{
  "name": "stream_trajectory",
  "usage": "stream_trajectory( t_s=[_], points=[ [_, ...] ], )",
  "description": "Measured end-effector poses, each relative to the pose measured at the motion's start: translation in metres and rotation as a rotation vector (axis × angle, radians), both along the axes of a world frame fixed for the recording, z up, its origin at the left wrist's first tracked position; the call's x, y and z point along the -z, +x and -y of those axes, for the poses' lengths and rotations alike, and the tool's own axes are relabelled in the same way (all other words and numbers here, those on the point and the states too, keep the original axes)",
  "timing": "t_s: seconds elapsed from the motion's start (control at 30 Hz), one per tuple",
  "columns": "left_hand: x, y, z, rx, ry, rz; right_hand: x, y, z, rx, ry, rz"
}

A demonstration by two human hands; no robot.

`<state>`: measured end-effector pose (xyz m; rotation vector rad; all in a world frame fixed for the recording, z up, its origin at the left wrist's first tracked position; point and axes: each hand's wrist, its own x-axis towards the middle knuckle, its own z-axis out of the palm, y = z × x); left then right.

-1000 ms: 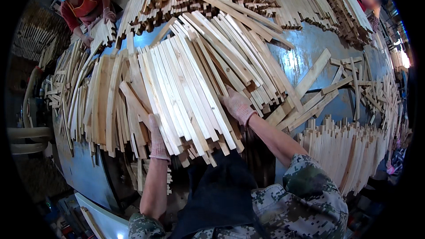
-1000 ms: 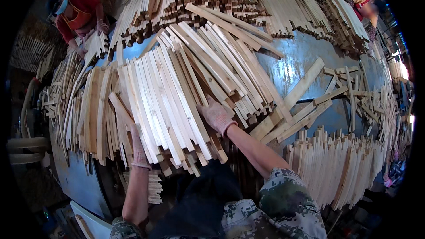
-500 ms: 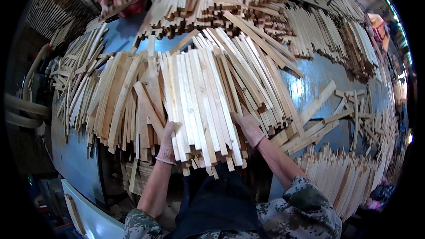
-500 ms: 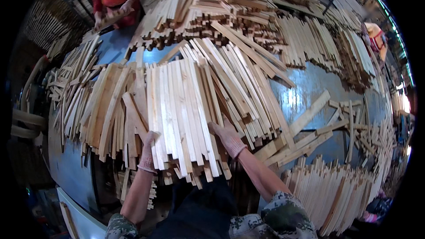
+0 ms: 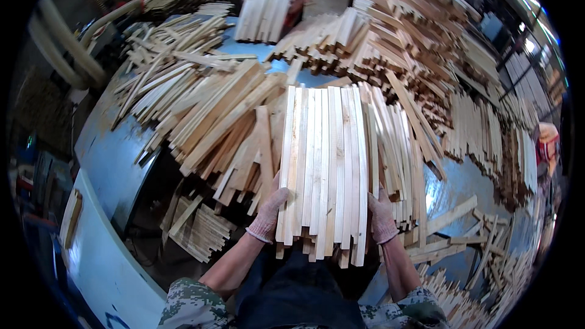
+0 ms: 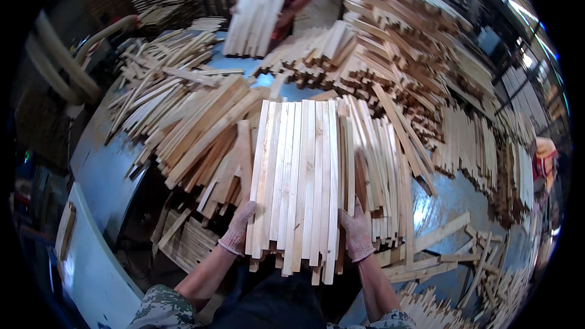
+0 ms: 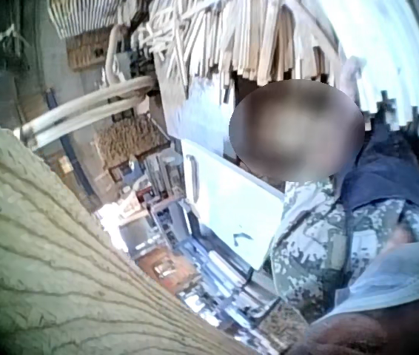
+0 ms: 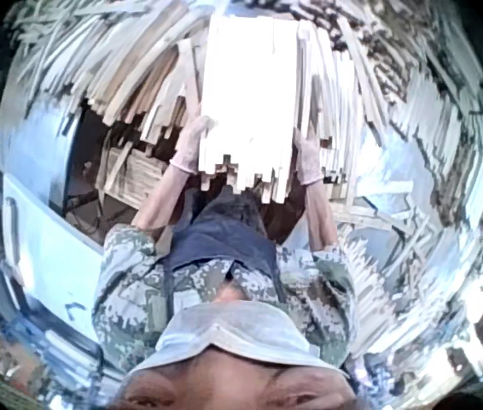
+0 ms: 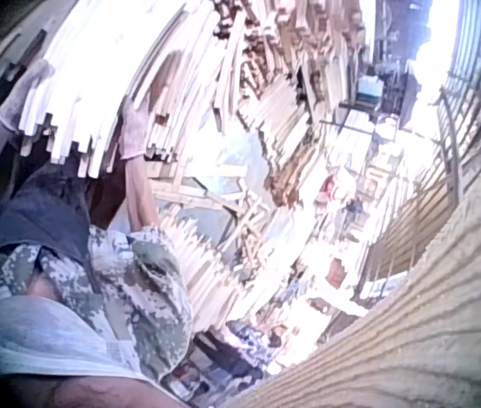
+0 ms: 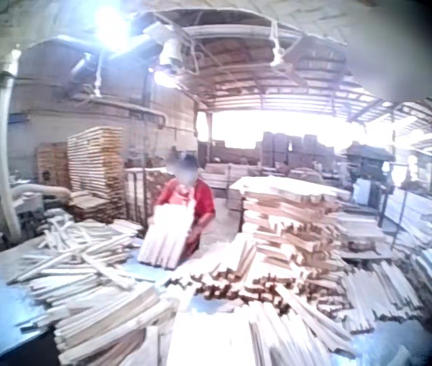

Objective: The person picks up groups of wood slats from a large pile and places them onto a table and a conveyor belt, aligning the pieces into organized rows and stacks.

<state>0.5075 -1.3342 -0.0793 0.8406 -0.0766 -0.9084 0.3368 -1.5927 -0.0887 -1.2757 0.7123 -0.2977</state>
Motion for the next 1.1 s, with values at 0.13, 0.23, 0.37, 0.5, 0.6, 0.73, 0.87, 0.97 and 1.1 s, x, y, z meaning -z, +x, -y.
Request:
stream_trajectory(
  t_s=[0.13, 0.23, 0.37, 0.5, 0.6, 0.73, 0.87, 0.97, 1.1],
  points=[
    [-0.029, -0.016, -0.054, -0.196, -0.062, 0.113, -0.046, 0.026, -0.044, -0.134, 0.004, 0.022],
    [-0.039, -0.035, -0.114, -0.311, -0.023, 0.186, -0.058, 0.039, -0.087, -0.229, 0.061, 0.051],
    [-0.048, -0.077, -0.201, -0.555, -0.041, 0.329, -0.059, 0.058, -0.165, -0.479, -0.065, 0.214],
    [-0.031, -0.149, -0.317, -0.835, 0.109, 0.374, -0.069, 0.066, -0.278, -0.760, -0.022, 0.258],
    [-0.037, -0.212, -0.426, -0.922, 0.155, 0.417, -0.072, 0.036, -0.391, -0.916, 0.140, 0.213],
    [-0.043, -0.307, -0.525, -1.150, 0.045, 0.306, -0.081, 0.007, -0.530, -1.098, 0.230, 0.197],
    [-0.032, -0.376, -0.617, -1.277, 0.089, 0.172, -0.043, -0.007, -0.641, -1.374, 0.339, 0.121],
    [-0.037, -0.413, -0.673, -1.285, 0.068, -0.001, -0.039, -0.035, -0.711, -1.425, 0.259, 0.057],
    [-0.018, -0.432, -0.751, -1.226, 0.111, -0.033, -0.007, -0.045, -0.779, -1.473, 0.120, 0.155]
  ],
)
